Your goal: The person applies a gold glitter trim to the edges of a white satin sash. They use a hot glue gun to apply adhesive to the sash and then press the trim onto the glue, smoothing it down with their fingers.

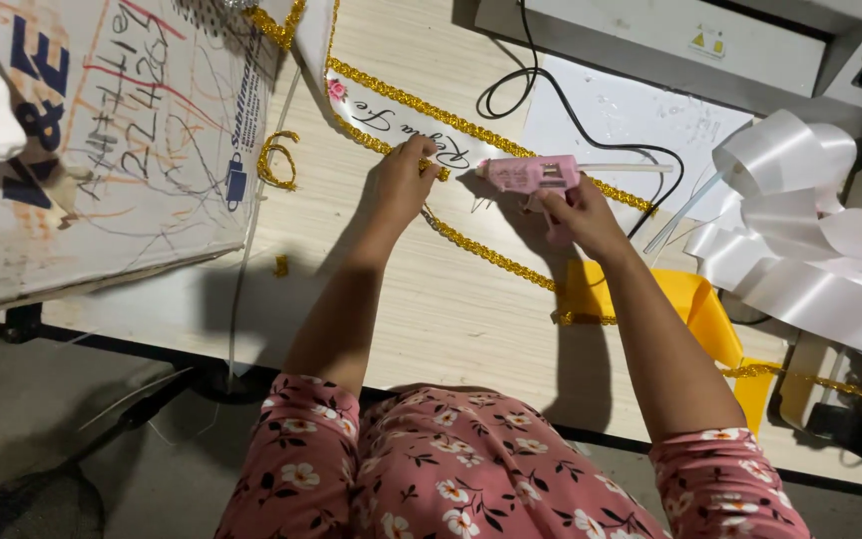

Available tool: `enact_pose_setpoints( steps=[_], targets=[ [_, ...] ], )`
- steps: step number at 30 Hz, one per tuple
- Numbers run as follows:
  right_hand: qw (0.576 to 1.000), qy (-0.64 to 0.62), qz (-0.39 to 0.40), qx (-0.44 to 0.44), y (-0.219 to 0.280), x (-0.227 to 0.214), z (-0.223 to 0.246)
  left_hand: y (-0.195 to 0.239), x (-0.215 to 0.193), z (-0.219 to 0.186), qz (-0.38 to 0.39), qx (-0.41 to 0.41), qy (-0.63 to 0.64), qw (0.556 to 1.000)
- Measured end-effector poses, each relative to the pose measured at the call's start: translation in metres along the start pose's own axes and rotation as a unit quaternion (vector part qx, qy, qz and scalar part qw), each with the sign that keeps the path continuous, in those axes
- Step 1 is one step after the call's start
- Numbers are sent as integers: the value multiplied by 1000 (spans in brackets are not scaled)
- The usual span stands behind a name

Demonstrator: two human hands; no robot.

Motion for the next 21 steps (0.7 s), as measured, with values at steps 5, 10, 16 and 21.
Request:
enact_pose_setpoints(
  steps=[5, 10, 16, 21],
  targets=[
    [988, 128, -13, 86, -6, 16, 20, 0, 1, 15, -30, 29, -26, 999],
    [990, 126, -1, 59, -13, 20, 22, -2, 3, 33, -67, 40, -31, 996],
    [991, 132, 7, 6, -10, 25, 44, 8, -2, 10, -62, 57, -12, 996],
    [968, 240, 7, 67, -8, 33, 58, 11, 5, 22, -90, 87, 2, 992]
  ],
)
Point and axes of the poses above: each hand's wrist, its own y-axis away from the middle knuckle, its own x-axis out of the palm, z = x × y, the point moved 8 cm from there along -y, towards the middle knuckle, and after that the axes turned 12 degrees about y, right-handed, at the moved point
